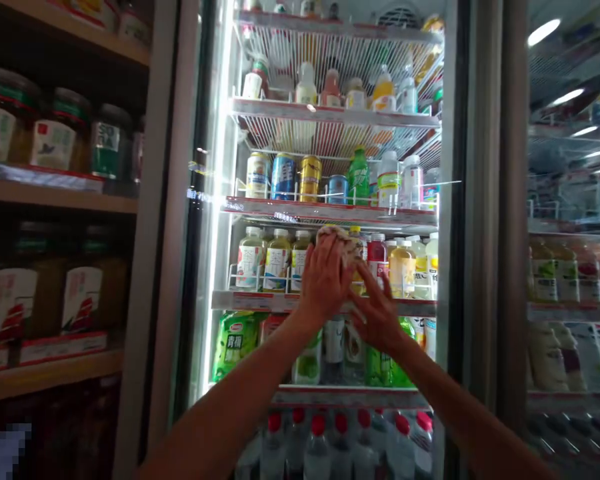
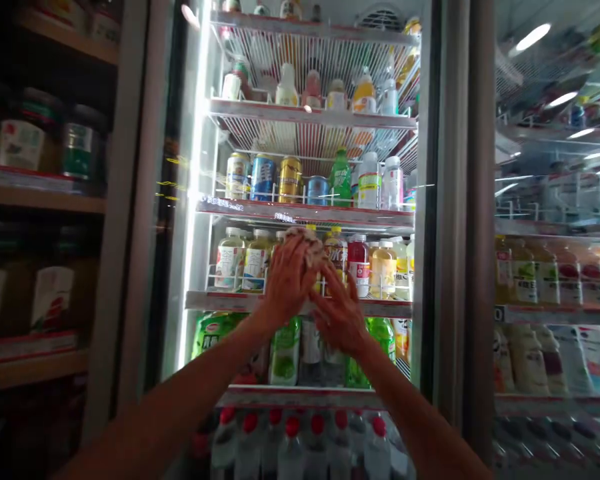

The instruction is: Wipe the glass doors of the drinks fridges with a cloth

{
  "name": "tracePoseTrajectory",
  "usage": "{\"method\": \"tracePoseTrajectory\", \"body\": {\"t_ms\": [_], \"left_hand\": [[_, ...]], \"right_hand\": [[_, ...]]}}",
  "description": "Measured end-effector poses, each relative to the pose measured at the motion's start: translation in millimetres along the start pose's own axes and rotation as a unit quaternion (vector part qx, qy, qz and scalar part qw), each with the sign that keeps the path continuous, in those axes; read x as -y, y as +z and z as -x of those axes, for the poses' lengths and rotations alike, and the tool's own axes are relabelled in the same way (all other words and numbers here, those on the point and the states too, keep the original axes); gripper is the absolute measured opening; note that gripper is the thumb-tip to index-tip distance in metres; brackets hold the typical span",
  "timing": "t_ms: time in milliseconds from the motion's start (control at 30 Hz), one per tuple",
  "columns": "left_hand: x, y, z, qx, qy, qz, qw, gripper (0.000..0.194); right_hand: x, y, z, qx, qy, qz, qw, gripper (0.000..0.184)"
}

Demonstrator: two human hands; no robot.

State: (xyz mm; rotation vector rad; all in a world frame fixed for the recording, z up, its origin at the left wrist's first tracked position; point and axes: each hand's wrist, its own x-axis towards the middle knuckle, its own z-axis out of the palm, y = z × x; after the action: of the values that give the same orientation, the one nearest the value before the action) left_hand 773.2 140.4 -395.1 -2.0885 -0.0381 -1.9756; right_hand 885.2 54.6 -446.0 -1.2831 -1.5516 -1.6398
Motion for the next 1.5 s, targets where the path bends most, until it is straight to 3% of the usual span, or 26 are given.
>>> {"method": "tracePoseTrajectory", "body": {"t_ms": [33,133,233,300,367,433,500,533,600,733,800,867,967,1033,1100,1167,1233,1267,1333,1433,1500], "left_hand": [[-3.9,3.4,-4.6,0.001,0.005,-0.023,1.000,0.036],[-15.1,19.4,-15.7,0.007,0.072,-0.083,0.994,0.030],[-7.0,25.1,-19.3,0.021,0.145,-0.138,0.980,0.037],[19.6,7.4,-18.7,0.033,0.149,-0.159,0.975,0.038],[60.5,-26.9,-19.3,0.017,0.089,-0.167,0.982,0.037],[102.1,-62.8,-22.7,-0.075,-0.047,-0.172,0.981,0.034],[124.9,-81.3,-26.0,-0.128,-0.098,-0.176,0.971,0.039],[124.6,-80.3,-26.2,-0.137,-0.096,-0.174,0.970,0.040],[100.0,-58.8,-22.0,-0.112,-0.037,-0.162,0.980,0.038],[19.4,5.6,-5.6,0.004,0.179,-0.131,0.975,0.030],[9.2,11.7,-3.1,0.051,0.239,-0.133,0.960,0.032],[30.9,-6.5,-8.4,0.051,0.194,-0.158,0.967,0.034],[86.7,-48.3,-24.3,-0.039,-0.007,-0.204,0.978,0.038],[104.5,-60.7,-29.8,-0.103,-0.113,-0.205,0.967,0.041],[94.8,-52.9,-25.5,-0.095,-0.103,-0.189,0.972,0.043],[69.7,-34.7,-14.5,-0.007,0.025,-0.165,0.986,0.043],[52.0,-23.7,-4.4,0.087,0.158,-0.153,0.972,0.041],[51.8,-25.0,-1.8,0.112,0.188,-0.154,0.963,0.040],[70.7,-41.6,-2.5,0.088,0.142,-0.174,0.970,0.037],[118.3,-77.1,-10.9,-0.067,-0.067,-0.205,0.974,0.036],[131.3,-85.6,-10.6,-0.130,-0.141,-0.212,0.958,0.037]], "right_hand": [[-16.2,-4.9,2.1,-0.041,0.022,0.013,0.999,0.055],[-52.6,-8.9,-8.5,-0.145,0.176,0.068,0.971,0.047],[-63.0,-5.6,-22.5,-0.108,0.234,0.103,0.961,0.047],[-62.2,-5.2,-23.7,-0.078,0.233,0.114,0.963,0.047],[-60.5,-6.3,-20.0,-0.070,0.233,0.118,0.963,0.047],[-59.3,-7.1,-16.1,-0.069,0.233,0.121,0.962,0.049],[-58.7,-6.4,-14.7,-0.064,0.231,0.123,0.963,0.053],[-58.6,-5.7,-15.0,-0.060,0.231,0.122,0.963,0.054],[-58.5,-4.3,-16.3,-0.058,0.231,0.119,0.964,0.055],[-58.9,-4.9,-17.5,-0.067,0.231,0.118,0.963,0.053],[-59.3,-6.5,-16.4,-0.060,0.232,0.117,0.964,0.052],[-59.4,-7.5,-14.8,-0.050,0.230,0.117,0.965,0.052],[-59.3,-6.3,-13.3,-0.050,0.230,0.122,0.964,0.053],[-59.0,-4.6,-13.2,-0.057,0.230,0.126,0.963,0.053],[-59.0,-3.4,-13.4,-0.064,0.227,0.128,0.963,0.053],[-59.4,-3.4,-13.6,-0.070,0.228,0.128,0.963,0.053],[-59.8,-4.5,-13.3,-0.070,0.231,0.127,0.962,0.051],[-59.9,-5.1,-12.9,-0.069,0.231,0.127,0.962,0.051],[-59.6,-6.0,-12.1,-0.066,0.231,0.125,0.963,0.050],[-58.4,-5.5,-11.4,-0.069,0.235,0.124,0.962,0.051],[-57.7,-4.5,-11.4,-0.071,0.238,0.125,0.960,0.051]]}}
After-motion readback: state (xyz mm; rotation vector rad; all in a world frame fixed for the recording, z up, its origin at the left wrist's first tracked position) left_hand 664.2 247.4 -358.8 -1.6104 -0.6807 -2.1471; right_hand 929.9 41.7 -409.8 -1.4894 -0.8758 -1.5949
